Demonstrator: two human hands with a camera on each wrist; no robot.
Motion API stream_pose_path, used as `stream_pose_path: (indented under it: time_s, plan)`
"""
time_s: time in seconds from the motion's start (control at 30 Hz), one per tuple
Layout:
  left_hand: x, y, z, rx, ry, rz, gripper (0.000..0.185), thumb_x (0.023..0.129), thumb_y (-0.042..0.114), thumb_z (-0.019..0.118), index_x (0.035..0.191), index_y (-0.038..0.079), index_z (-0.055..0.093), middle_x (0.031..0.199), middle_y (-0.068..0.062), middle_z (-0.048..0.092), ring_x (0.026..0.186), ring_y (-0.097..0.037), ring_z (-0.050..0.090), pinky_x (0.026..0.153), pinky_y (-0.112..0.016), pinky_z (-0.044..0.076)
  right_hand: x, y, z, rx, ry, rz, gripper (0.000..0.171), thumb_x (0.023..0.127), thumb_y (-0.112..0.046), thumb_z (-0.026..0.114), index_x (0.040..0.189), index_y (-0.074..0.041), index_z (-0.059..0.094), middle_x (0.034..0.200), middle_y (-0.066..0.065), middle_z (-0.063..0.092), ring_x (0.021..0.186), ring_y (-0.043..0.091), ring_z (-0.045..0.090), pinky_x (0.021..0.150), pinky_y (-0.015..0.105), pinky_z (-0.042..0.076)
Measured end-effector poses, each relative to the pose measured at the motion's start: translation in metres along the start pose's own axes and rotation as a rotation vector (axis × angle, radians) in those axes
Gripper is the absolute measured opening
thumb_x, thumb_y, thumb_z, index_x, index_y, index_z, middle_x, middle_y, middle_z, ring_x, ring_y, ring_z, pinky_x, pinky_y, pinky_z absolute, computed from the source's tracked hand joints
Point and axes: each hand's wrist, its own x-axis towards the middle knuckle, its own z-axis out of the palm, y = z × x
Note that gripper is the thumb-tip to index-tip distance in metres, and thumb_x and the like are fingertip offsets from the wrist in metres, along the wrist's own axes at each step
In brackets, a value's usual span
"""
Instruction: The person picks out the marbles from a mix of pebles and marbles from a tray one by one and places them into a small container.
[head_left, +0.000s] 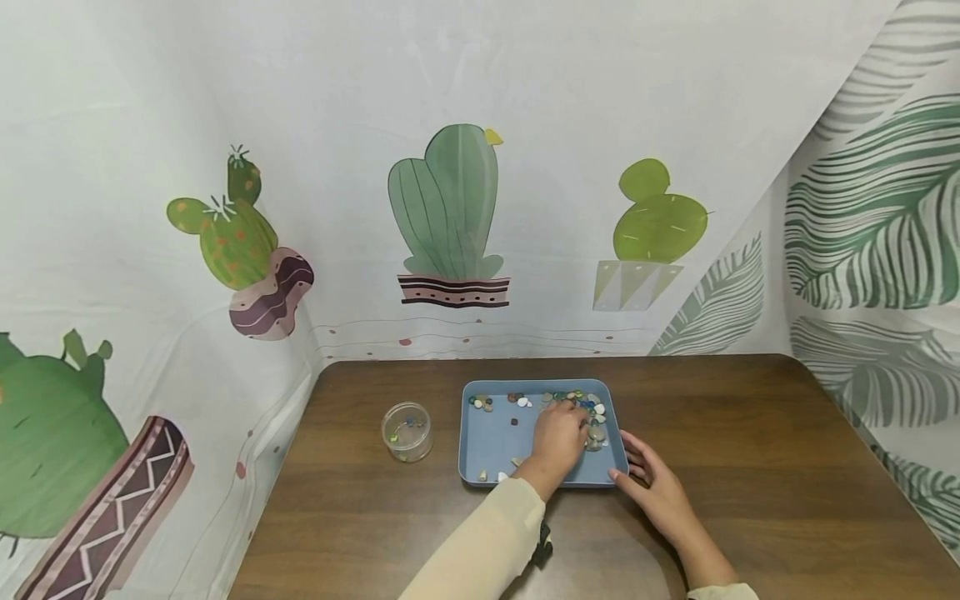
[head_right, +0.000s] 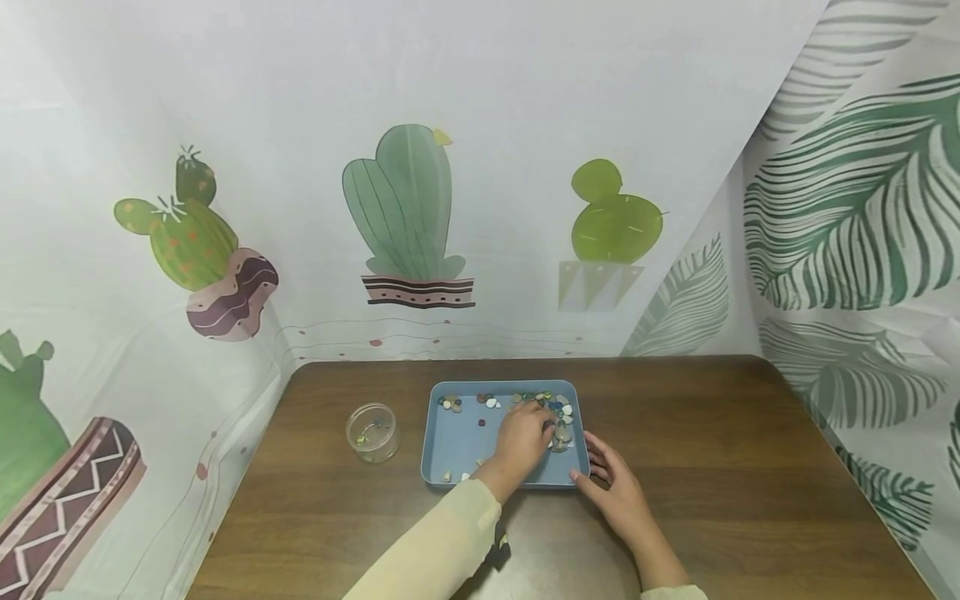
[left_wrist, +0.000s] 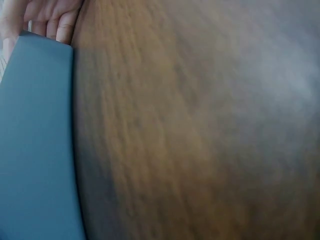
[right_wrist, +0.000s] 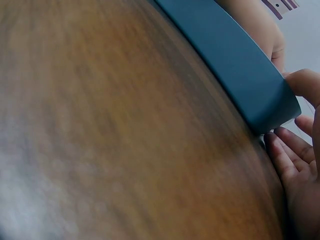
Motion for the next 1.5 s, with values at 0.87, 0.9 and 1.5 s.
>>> stream_pose_path:
  time_s: [0.87, 0.9, 1.5]
  plan:
    - [-0.016, -0.009, -0.036, -0.415, 0.198, -0.126, 0.015, 0.090, 0.017, 0.072, 0.105, 0.017, 0.076, 0.106, 0.003, 0.071, 0.092, -0.011, 0.067, 0.078, -0.022, 0.055, -0.001, -0.001, 0.001, -0.014, 0.008, 0.023, 0.068, 0.092, -0.019, 0.075, 0.151, -0.010, 0.044, 0.147, 0.022, 0.052, 0.116, -0.013, 0.050, 0.092, 0.003, 0.044]
    - [-0.018, -0.010, -0.037, -0.437, 0.203, -0.138, 0.016, 0.090, 0.016, 0.072, 0.105, 0.017, 0.076, 0.106, 0.003, 0.071, 0.090, -0.010, 0.067, 0.076, -0.021, 0.055, -0.001, -0.001, 0.001, -0.015, 0.008, 0.026, 0.068, 0.092, -0.019, 0.075, 0.151, -0.010, 0.044, 0.148, 0.022, 0.052, 0.116, -0.013, 0.050, 0.092, 0.003, 0.044]
    - [-0.056, -0.049, -0.069, -0.674, 0.373, -0.332, 0.011, 0.087, 0.013, 0.074, 0.098, 0.015, 0.076, 0.100, 0.002, 0.070, 0.077, -0.009, 0.062, 0.064, -0.018, 0.047, -0.001, -0.006, -0.001, -0.054, -0.005, 0.078, 0.069, 0.092, -0.025, 0.075, 0.152, -0.013, 0.042, 0.149, 0.019, 0.051, 0.116, -0.012, 0.048, 0.093, 0.003, 0.043]
